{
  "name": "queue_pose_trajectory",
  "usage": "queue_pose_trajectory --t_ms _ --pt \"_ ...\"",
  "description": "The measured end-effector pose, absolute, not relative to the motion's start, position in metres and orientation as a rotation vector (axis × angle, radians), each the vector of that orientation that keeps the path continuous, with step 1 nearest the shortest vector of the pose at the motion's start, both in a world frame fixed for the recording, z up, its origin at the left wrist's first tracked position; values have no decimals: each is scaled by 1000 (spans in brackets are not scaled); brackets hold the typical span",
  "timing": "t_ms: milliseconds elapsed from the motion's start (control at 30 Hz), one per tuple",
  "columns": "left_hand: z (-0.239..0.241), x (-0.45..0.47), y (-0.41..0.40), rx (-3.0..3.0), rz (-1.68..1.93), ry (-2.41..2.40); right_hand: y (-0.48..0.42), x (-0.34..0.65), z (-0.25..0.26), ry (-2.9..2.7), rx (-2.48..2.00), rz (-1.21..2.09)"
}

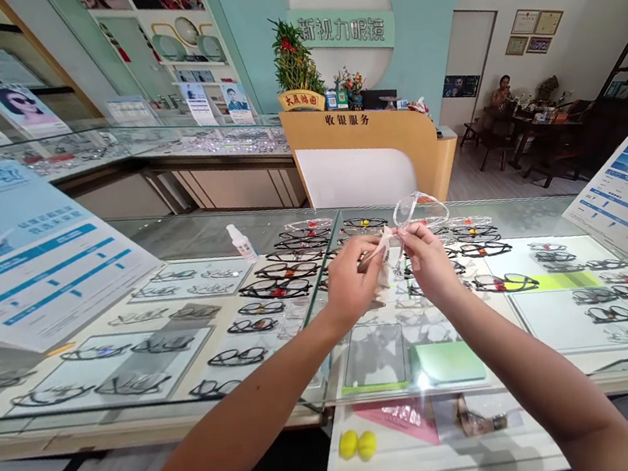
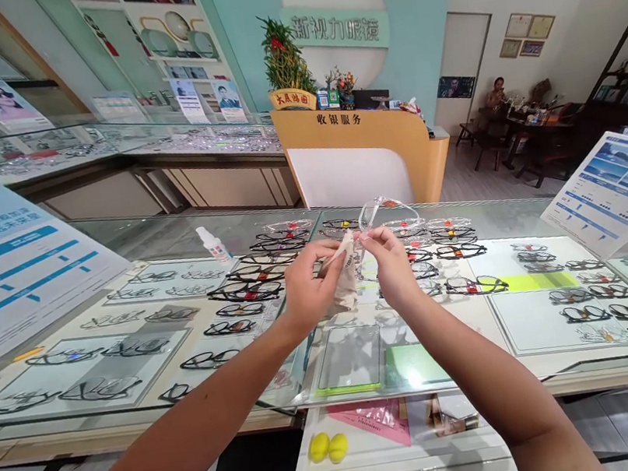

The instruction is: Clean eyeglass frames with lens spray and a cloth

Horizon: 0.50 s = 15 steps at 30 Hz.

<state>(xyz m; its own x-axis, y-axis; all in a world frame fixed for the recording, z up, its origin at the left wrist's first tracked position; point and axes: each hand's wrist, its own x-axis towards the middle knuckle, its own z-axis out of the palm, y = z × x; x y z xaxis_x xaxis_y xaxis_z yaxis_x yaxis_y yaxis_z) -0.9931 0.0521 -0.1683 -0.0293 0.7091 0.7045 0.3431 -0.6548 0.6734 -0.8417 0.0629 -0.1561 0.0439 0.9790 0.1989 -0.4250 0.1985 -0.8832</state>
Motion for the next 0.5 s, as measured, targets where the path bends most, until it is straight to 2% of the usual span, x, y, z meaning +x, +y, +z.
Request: queue_pose_trajectory --t_ms 200,500 --pt "-161 -993 49 2128 1627 945 60 -847 -160 -965 -721 1229" --pt "-163 -995 65 1505 1415 922 49 -852 -157 -1091 -724 1101"
